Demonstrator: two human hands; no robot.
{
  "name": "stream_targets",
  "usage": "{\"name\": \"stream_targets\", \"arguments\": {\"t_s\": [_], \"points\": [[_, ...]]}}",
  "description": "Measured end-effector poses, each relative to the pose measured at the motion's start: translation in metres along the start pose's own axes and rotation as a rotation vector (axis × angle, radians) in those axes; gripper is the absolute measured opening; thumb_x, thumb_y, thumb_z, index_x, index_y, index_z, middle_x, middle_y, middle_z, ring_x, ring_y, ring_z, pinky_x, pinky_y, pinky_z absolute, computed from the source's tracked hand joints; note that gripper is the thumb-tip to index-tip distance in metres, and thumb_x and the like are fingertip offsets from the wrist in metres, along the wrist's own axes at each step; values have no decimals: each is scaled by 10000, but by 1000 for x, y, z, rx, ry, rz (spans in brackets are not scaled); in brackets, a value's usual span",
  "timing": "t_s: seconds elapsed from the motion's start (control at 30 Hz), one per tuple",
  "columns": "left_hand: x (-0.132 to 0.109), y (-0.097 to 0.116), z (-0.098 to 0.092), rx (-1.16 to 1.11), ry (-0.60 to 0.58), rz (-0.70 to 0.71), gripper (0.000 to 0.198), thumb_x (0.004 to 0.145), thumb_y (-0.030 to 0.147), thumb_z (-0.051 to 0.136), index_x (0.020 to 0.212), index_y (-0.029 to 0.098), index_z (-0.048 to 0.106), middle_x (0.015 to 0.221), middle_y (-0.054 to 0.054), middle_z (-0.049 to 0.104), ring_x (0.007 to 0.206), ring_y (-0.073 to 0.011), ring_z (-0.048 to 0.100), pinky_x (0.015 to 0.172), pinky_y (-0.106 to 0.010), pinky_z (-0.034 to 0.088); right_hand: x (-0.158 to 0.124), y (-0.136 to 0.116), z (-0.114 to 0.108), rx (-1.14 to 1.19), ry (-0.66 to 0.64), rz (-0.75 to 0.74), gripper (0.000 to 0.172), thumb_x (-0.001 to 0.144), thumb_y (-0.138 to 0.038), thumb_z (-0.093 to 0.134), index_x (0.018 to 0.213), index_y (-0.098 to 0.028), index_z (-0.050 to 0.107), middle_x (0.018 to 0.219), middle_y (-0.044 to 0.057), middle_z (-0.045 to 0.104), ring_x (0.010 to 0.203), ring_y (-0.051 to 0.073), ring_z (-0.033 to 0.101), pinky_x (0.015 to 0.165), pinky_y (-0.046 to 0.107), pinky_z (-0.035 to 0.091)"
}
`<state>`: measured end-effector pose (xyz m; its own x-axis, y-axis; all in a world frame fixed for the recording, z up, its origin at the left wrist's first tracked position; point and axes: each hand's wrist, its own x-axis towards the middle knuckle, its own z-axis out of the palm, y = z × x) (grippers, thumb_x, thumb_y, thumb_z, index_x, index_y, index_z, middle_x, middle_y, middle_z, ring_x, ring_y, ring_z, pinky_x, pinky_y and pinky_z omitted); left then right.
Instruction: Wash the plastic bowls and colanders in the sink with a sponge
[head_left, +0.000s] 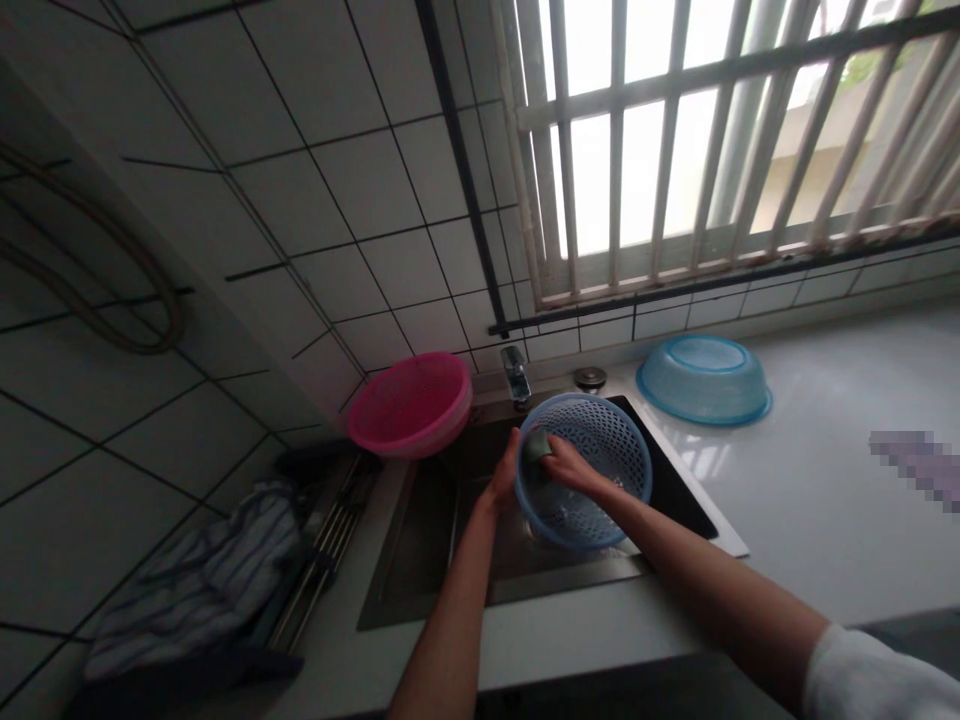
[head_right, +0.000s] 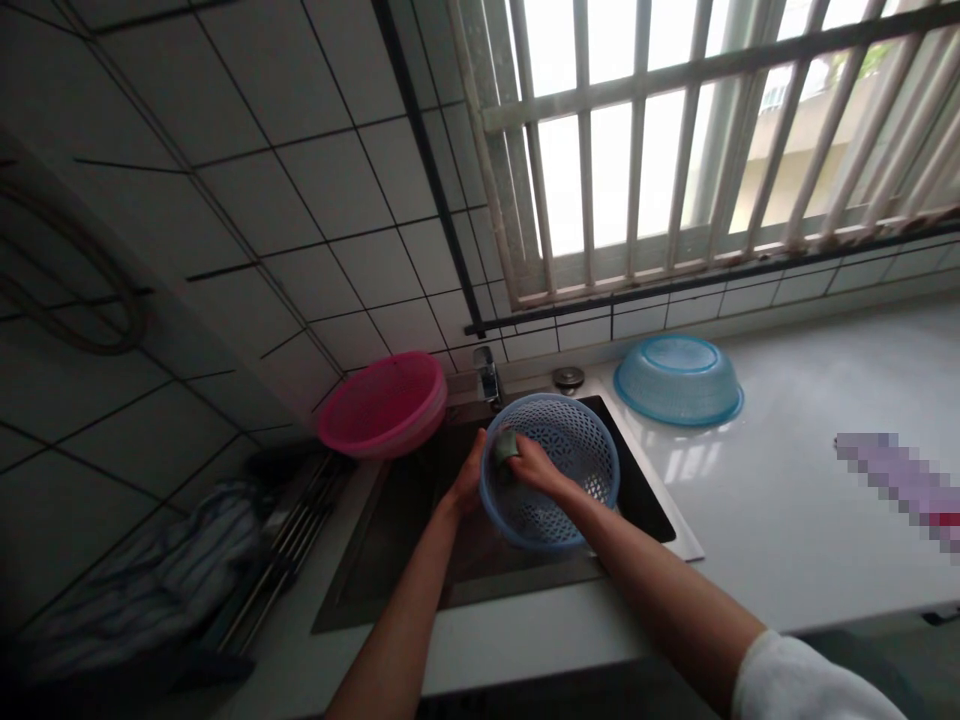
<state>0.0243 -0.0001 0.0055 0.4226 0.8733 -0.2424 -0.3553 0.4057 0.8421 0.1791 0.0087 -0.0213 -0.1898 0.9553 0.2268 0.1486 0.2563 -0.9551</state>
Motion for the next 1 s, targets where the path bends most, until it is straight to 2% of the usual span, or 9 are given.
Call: {"name": "stream_targets", "arguments": {"t_s": [0.1,0.17,0.37,0.47,0.53,0.73,0.8,0.87,1.0], "points": [[-2,0,7,-26,-96,-6,677,1011,650,482,1491,185,590,1376,-121,711,1408,-331,564,1248,-503,354,8,-2,-13,-124,332,-29,149,747,-171,507,842,-206,616,887,75,690,814,201,584,797,295,475],[-3,0,9,-43,-129,12,677,1015,639,480,1507,183,572,1394,-122,699,1433,-337,535,1266,-516,318,10,-1,-17,-140,336,-48,156,762,-175,507,856,-205,628,905,82,699,830,210,591,821,307,477],[-3,4,8,-7,-24,72,659,1016,624,501,1465,154,613,1369,-119,715,1405,-329,565,1262,-472,335,1,9,0,-40,-279,-29,97,714,-180,588,756,-199,674,769,32,703,685,176,577,685,270,483],[-1,4,5,-25,-5,113,641,1044,604,444,1450,142,622,1353,-125,723,1375,-316,594,1254,-456,345,-2,11,5,-10,-413,28,95,702,-184,588,741,-188,675,750,26,692,644,156,559,629,253,459],[0,3,4,-45,-8,71,645,1047,599,439,1464,138,611,1339,-136,728,1348,-316,617,1240,-453,363,0,8,5,27,-325,35,106,712,-203,572,759,-186,665,772,30,688,662,156,557,633,252,455],[-1,-1,7,-108,-156,-24,622,1063,549,433,1492,127,589,1290,-143,751,1328,-321,632,1225,-459,373,15,-3,-13,173,251,53,183,776,-364,523,801,-201,603,769,33,622,702,178,522,627,266,450],[-1,-1,8,-104,-171,-10,604,1072,538,413,1489,140,594,1262,-132,764,1301,-312,650,1205,-451,395,17,-4,-17,212,306,74,208,778,-400,527,801,-204,595,751,27,598,682,177,507,608,270,442],[0,-2,5,-76,-133,-17,601,1074,540,403,1465,136,614,1187,-130,790,1210,-302,700,1143,-431,457,15,-5,-15,223,223,75,195,758,-385,550,805,-205,607,752,25,601,669,171,502,602,269,435],[3,-4,-11,-15,-39,-27,636,1038,606,462,1365,105,680,878,-113,808,798,-252,758,862,-356,577,1,-4,4,199,-209,75,148,709,-308,582,778,-192,644,721,18,618,649,158,513,595,258,419]]}}
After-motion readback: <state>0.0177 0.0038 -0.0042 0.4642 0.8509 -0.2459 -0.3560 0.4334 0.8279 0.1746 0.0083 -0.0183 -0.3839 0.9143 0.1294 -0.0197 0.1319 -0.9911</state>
